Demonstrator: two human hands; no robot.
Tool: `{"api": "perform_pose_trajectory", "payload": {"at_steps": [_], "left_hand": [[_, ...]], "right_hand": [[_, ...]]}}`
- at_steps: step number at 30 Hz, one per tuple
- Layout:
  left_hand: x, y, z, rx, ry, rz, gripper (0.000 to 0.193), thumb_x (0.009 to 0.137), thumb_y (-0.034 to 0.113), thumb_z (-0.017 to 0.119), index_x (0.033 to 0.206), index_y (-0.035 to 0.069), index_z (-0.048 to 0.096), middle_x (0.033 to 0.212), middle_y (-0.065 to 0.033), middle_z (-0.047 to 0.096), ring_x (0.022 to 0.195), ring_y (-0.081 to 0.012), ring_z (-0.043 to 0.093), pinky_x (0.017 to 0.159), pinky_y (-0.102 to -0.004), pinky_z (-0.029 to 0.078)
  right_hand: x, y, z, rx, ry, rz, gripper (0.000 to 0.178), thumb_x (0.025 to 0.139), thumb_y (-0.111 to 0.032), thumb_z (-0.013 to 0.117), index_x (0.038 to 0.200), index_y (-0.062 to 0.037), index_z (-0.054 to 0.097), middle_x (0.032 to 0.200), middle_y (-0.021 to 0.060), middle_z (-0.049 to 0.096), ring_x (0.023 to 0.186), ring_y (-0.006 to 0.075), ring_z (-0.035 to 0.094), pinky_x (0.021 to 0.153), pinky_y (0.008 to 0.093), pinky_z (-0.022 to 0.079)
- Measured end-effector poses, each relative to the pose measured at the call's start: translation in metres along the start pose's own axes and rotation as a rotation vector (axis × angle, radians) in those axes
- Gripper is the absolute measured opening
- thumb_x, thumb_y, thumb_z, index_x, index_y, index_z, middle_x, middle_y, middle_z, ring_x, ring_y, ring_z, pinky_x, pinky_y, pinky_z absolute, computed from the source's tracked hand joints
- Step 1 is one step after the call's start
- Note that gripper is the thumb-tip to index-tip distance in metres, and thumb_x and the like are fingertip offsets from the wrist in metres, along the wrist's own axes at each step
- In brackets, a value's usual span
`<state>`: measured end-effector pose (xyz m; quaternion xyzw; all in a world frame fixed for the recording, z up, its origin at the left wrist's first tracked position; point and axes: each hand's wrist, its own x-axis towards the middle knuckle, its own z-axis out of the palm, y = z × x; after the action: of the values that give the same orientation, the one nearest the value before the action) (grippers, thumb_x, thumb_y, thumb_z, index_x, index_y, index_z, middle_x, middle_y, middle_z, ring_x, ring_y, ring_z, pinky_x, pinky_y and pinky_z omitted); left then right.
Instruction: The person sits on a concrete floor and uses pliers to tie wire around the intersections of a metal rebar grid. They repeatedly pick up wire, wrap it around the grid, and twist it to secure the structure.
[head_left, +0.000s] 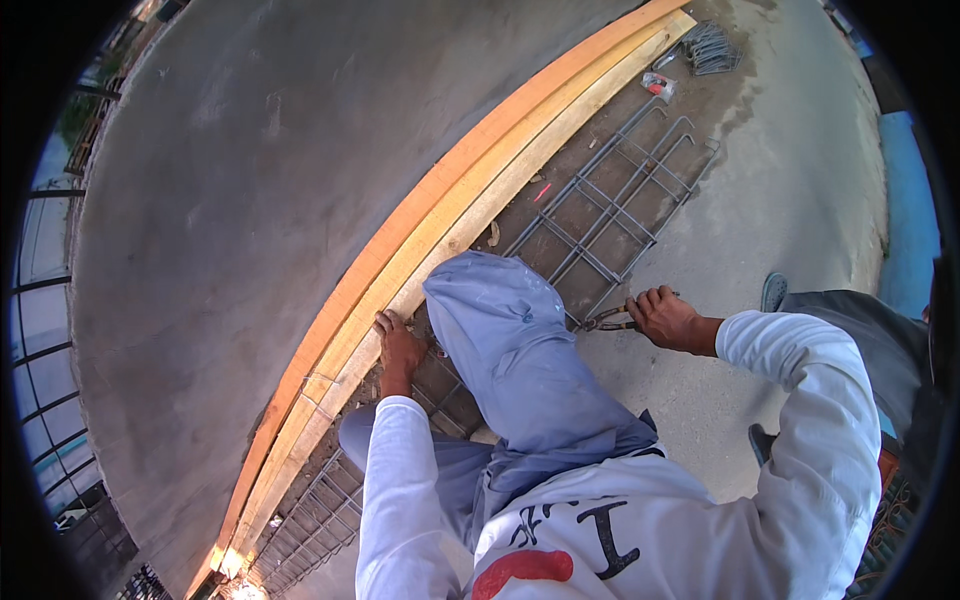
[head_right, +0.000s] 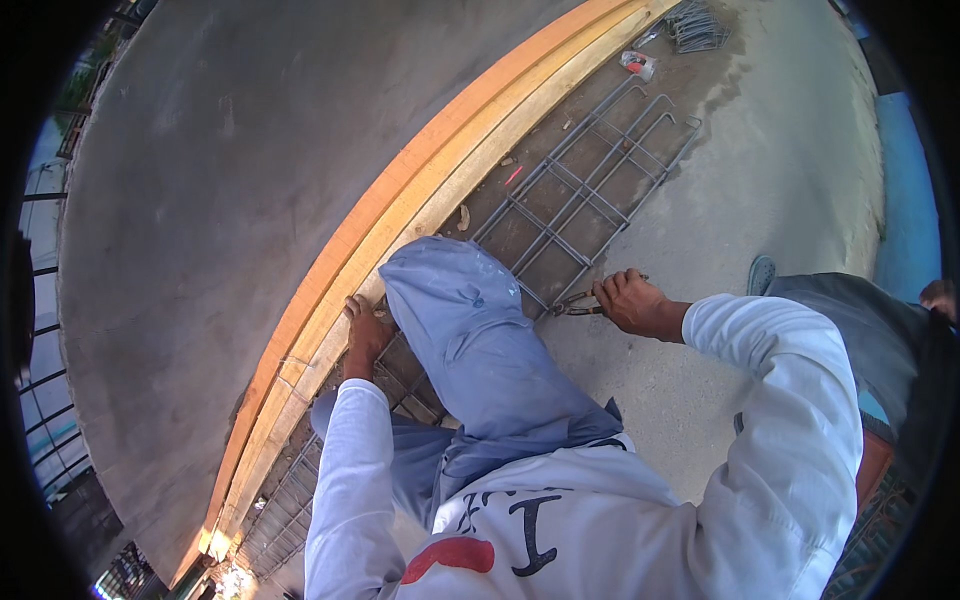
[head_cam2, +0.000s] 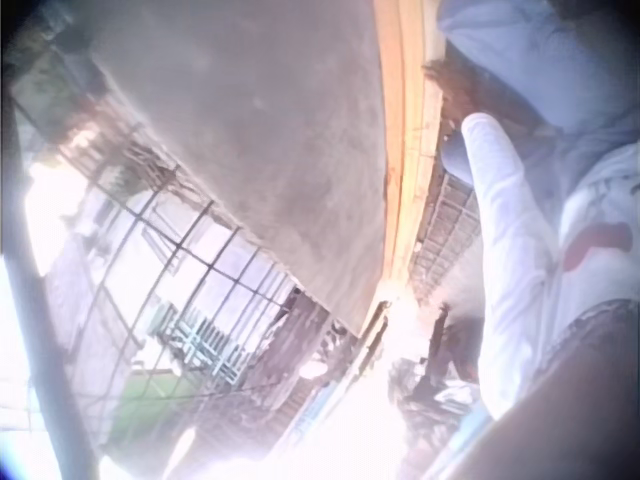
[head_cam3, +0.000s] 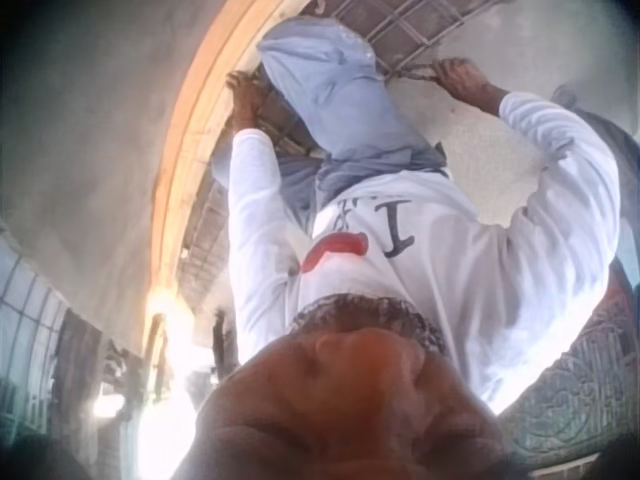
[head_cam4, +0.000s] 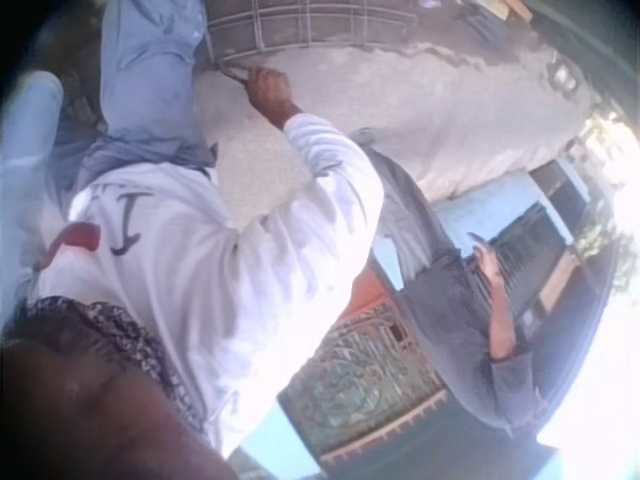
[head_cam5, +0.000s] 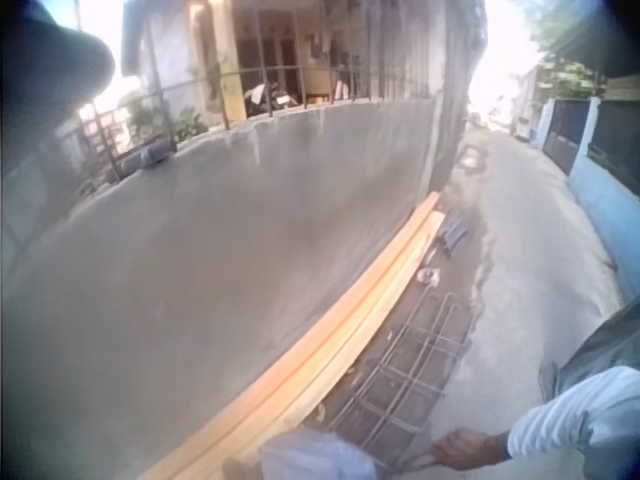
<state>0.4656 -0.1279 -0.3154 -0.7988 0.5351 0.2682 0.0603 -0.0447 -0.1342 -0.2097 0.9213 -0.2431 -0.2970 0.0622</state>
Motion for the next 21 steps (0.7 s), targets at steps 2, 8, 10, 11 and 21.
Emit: {"api": "perform_pose_trajectory", "payload": {"at_steps": [2, 8, 10, 11, 21], "left_hand": [[-0.001, 0.001, -0.001, -0.012, 0.005, 0.005, 0.11, 0.077, 0.028, 0.081, 0.156, -0.005, 0.012, 0.164, -0.0296, 0.007, 0.152, -0.0457, 0.009, 0.123, -0.0473, 0.026], [-0.002, 0.0, -0.001, -0.011, 0.009, -0.005, 0.115, 0.075, 0.033, 0.084, 0.156, -0.006, 0.012, 0.163, -0.0308, 0.007, 0.152, -0.0463, 0.009, 0.123, -0.0472, 0.026], [0.0, -0.003, -0.002, 0.004, 0.019, -0.01, 0.117, 0.075, 0.035, 0.084, 0.156, -0.007, 0.011, 0.163, -0.0316, 0.007, 0.152, -0.0466, 0.009, 0.123, -0.0471, 0.025], [-0.001, -0.002, -0.003, -0.008, 0.016, -0.003, 0.117, 0.074, 0.035, 0.084, 0.156, -0.007, 0.011, 0.163, -0.0319, 0.007, 0.152, -0.0468, 0.009, 0.123, -0.0469, 0.024], [-0.003, -0.002, -0.008, 0.002, -0.011, -0.03, 0.119, 0.074, 0.04, 0.085, 0.156, -0.007, 0.013, 0.163, -0.031, 0.007, 0.152, -0.0455, 0.009, 0.124, -0.0461, 0.023]], "right_hand": [[0.0, -0.009, 0.016, 0.259, -0.094, 0.071, 0.043, 0.102, -0.034, 0.05, 0.123, 0.0037, 0.056, 0.101, 0.0182, 0.066, 0.087, 0.026, 0.068, 0.066, 0.0374, 0.051], [0.012, -0.011, 0.005, 1.769, -0.844, 0.466, 0.054, 0.106, -0.049, 0.041, 0.11, 0.0012, 0.06, 0.081, 0.0137, 0.066, 0.076, 0.0255, 0.069, 0.067, 0.0406, 0.055], [0.004, -0.022, 0.051, 2.544, -0.89, 0.424, 0.059, 0.106, -0.054, 0.039, 0.106, 0.0011, 0.06, 0.078, 0.0136, 0.066, 0.074, 0.0266, 0.07, 0.064, 0.0421, 0.057], [0.004, -0.025, 0.052, 2.448, -0.902, 0.439, 0.059, 0.104, -0.055, 0.042, 0.106, 0.0013, 0.059, 0.079, 0.0137, 0.066, 0.074, 0.0265, 0.07, 0.065, 0.0423, 0.057], [0.007, -0.036, 0.0, 1.198, -0.478, 0.435, 0.052, 0.087, -0.039, 0.072, 0.113, 0.0022, 0.055, 0.093, 0.0207, 0.07, 0.086, 0.0358, 0.072, 0.074, 0.0462, 0.059]]}}
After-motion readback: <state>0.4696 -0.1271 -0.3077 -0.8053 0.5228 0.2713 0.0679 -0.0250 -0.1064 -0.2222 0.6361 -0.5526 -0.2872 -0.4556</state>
